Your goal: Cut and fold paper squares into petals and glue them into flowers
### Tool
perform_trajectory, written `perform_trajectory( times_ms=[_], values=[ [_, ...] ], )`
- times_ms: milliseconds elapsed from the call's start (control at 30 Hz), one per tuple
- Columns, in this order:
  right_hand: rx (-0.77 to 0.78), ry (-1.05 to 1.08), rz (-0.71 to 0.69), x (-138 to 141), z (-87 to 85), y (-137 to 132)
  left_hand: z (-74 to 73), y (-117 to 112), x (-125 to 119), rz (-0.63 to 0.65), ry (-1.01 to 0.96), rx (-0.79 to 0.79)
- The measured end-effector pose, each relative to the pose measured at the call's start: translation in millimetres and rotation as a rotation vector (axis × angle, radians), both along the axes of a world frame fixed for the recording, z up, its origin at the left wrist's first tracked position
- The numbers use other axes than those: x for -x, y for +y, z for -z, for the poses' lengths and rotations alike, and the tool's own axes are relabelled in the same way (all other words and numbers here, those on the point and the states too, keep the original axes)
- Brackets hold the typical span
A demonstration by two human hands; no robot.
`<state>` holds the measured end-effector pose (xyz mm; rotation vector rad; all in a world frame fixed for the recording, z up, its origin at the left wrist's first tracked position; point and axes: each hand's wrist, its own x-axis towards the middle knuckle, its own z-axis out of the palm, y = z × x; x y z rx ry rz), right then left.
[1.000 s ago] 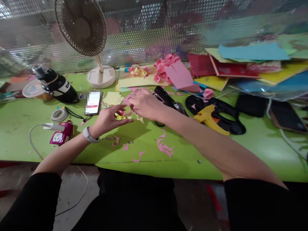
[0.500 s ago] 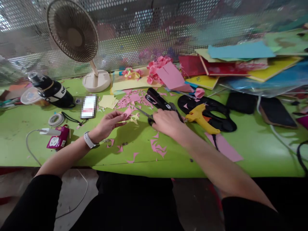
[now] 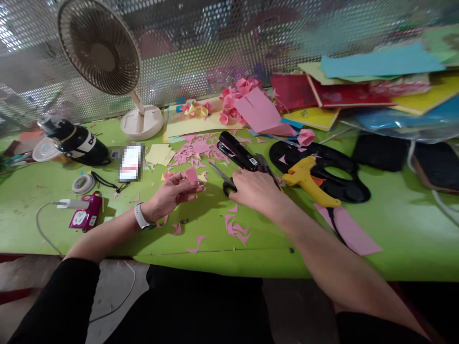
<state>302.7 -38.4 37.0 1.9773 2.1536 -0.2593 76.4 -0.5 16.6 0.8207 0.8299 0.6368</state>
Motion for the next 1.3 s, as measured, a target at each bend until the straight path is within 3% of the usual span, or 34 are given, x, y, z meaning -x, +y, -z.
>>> perform_trajectory(
  times_ms=[100,267,400,500,600,700,900,1300],
  values=[
    [-0.006,0.027,0.022,-2,1.7,-1,1.2,-2,-1,0.005,0.014,0.007],
    [0.013,0.108,0.079,-9,8.1,3,2.4,-3,3,-0.009,0.043,-0.108],
    [-0.011,0.288,0.180,-13,12.4,5,4.8,-1,6,-0.060,0.108,-0.150],
    [0.052,0.650,0.272,-15,19.6,4,6.2,3,8,-0.052,0.106,-0.123],
    [0.236,1.121,0.329,-14,25.7,1,5.7,6,8,-0.072,0.085,-0.096],
    [0.323,1.366,0.366,-11,22.5,-1,3.0,8,8,-0.124,0.038,-0.081],
    [0.403,1.399,0.491,-4,8.2,0,-2.9,10,11,-0.127,-0.034,-0.063],
    [0.540,1.422,0.427,1,17.5,-5,-4.6,15,16,-0.052,0.059,-0.194]
  ],
)
